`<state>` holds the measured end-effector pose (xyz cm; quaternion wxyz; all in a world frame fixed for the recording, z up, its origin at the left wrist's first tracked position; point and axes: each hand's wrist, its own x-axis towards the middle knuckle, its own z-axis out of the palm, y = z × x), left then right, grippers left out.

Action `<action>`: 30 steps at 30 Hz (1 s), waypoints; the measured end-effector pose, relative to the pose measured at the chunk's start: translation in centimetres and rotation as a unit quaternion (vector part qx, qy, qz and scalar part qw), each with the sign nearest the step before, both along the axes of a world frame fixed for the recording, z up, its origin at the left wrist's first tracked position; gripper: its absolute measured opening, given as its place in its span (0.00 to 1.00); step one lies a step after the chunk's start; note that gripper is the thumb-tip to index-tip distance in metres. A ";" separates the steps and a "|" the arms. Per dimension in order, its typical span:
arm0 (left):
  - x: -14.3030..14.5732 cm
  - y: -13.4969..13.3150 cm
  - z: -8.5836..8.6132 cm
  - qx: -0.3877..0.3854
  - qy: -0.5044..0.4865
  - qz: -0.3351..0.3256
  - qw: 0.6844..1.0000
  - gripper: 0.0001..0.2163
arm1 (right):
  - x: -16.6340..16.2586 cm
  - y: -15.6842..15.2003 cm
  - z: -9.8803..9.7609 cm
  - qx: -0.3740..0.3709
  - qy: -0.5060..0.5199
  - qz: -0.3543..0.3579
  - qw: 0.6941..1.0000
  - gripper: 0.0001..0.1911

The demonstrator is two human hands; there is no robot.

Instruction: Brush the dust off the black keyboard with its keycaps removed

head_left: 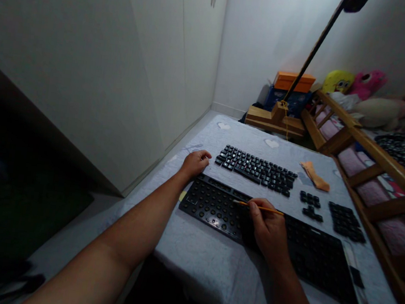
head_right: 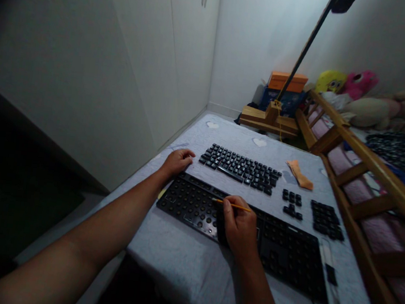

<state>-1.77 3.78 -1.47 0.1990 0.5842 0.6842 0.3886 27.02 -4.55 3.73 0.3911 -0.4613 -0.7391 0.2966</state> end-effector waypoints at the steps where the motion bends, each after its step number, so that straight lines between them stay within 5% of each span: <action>1: 0.0 0.0 0.0 -0.001 0.000 0.000 1.000 0.13 | 0.0 0.0 0.0 0.001 -0.005 0.002 1.000 0.14; 30: 0.0 0.2 -0.2 -0.006 0.004 0.007 1.000 0.13 | 0.0 -0.2 0.4 -0.042 -0.024 0.055 0.997 0.16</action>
